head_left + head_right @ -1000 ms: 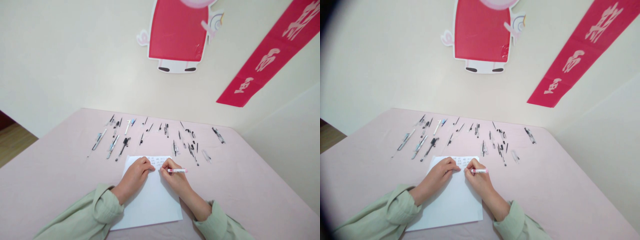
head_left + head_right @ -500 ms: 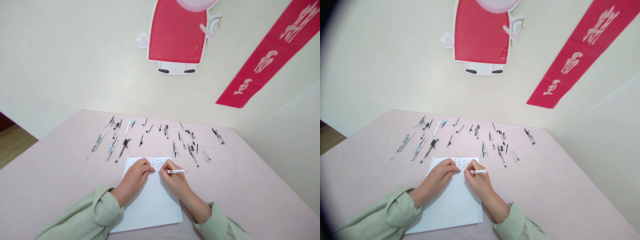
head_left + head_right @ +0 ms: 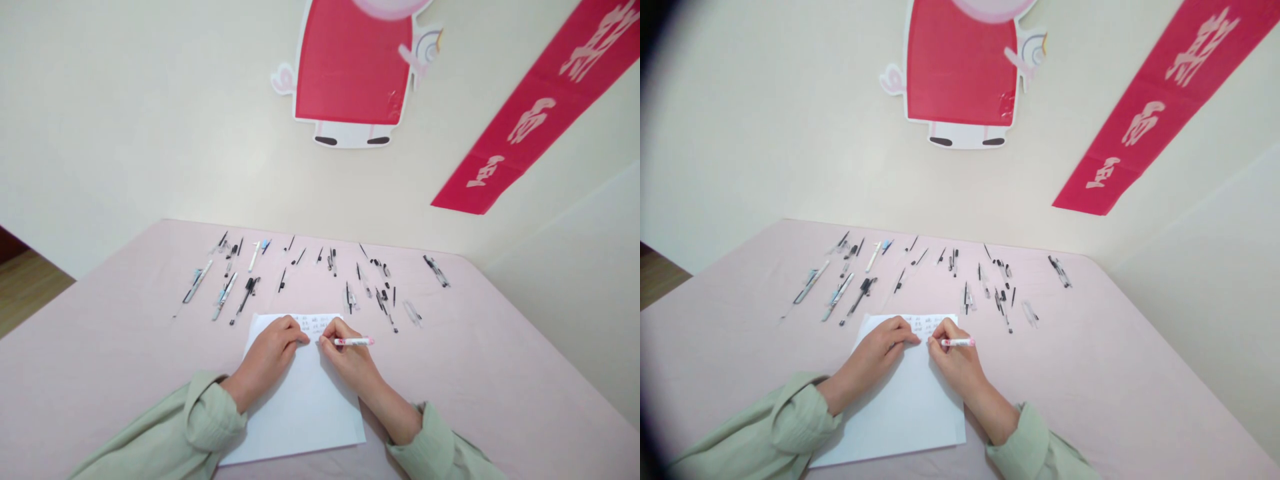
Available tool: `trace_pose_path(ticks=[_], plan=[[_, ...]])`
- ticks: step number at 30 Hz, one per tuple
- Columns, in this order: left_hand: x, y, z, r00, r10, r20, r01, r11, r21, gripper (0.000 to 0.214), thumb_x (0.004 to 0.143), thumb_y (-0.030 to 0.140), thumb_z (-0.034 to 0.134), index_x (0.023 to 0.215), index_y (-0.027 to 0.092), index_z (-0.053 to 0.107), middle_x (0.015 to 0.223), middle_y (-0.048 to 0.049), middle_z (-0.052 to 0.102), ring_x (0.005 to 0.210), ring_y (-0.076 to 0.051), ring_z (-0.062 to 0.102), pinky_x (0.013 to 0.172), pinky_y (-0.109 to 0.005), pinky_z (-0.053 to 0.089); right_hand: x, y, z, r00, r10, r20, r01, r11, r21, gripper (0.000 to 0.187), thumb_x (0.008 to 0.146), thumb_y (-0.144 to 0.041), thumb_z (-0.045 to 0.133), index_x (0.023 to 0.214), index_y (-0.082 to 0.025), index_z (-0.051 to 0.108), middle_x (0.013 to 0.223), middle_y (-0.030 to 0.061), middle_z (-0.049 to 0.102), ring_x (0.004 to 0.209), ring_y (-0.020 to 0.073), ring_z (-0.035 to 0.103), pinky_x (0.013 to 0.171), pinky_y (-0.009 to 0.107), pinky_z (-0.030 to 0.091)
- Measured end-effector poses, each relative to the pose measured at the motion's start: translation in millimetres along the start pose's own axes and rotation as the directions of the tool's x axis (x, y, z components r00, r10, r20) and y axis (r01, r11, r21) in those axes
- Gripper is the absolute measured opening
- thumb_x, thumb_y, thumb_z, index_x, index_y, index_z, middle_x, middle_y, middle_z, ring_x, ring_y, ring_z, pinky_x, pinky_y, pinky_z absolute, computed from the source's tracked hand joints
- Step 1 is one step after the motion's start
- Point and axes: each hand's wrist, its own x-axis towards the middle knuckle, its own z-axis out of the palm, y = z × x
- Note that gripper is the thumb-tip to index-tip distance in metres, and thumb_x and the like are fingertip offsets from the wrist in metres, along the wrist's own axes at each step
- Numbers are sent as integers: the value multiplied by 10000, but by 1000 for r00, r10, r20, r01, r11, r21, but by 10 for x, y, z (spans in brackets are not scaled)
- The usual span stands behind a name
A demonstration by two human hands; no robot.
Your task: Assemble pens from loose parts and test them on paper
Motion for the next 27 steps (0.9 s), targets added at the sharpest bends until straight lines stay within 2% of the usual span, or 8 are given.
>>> trace_pose_path(ticks=[27], plan=[[-5, -24, 17, 1000, -1, 0, 1, 1000, 7, 358, 768, 45, 418, 868, 196, 726, 878, -56, 613, 882, -204, 574, 809, -325, 457, -9, -52, -20, 1000, 7, -22, -7, 1000, 1, 105, 788, -238, 518, 695, -221, 474, 578, -66, 435, 540, 120, 418, 539, 239, 314]])
